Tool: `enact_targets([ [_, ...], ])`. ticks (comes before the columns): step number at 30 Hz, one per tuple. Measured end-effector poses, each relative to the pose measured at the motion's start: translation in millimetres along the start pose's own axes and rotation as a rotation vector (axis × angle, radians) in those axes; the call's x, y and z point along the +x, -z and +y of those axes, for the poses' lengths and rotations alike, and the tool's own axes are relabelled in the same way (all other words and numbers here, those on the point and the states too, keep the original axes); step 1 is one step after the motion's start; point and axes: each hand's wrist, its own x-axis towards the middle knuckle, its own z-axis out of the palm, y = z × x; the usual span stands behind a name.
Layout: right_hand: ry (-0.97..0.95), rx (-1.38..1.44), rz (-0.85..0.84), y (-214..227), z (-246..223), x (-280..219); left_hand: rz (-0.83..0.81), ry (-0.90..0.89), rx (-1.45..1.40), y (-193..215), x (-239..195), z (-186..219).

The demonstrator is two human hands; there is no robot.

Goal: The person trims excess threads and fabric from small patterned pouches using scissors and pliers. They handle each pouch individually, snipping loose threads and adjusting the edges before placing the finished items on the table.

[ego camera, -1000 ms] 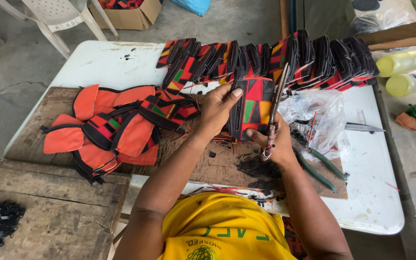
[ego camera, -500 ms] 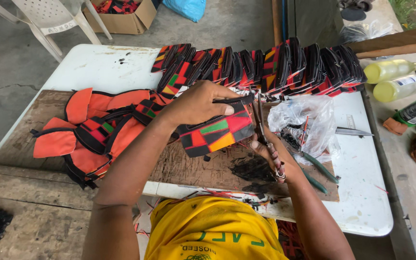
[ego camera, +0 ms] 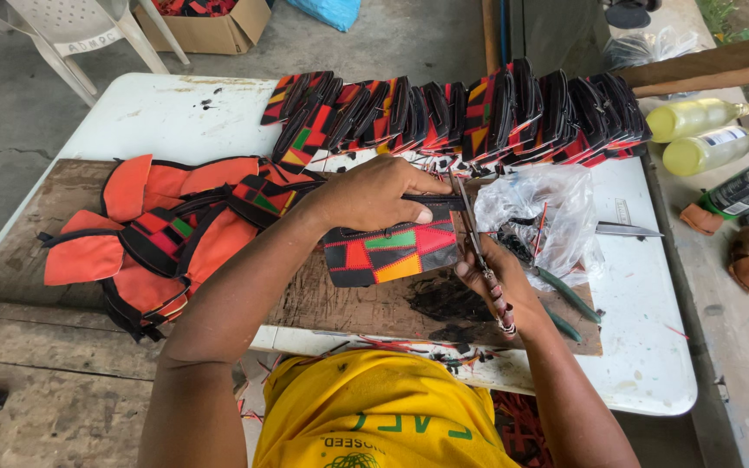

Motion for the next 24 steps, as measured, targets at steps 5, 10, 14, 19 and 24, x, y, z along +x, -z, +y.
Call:
enact_targets([
  [5,0.055,0.071,0.045,-11.4,19.9,-1.2,0.012,-0.006,0.021,-1.5,-1.6,-3.2],
  [10,-0.086,0.152,0.106,-19.1,41.4,-6.2,0.044,-0.072,-0.072,-5.8,-3.5,-6.5],
  [14,-0.039,0.082,0.319,28.6,42.1,9.0,0.100,0.208,0.031,-21.1,-14.9,-18.4],
  [19,-0.314,-0.221,0.464,107.2,50.7,17.6,0.224,0.353,0.197,-68.2,-40.5,-47.9],
  [24,-0.356,-0.340,0.462,123.3,72.6,18.7,0.385,0.425,-0.260,-112.5,-47.1,-83.9],
])
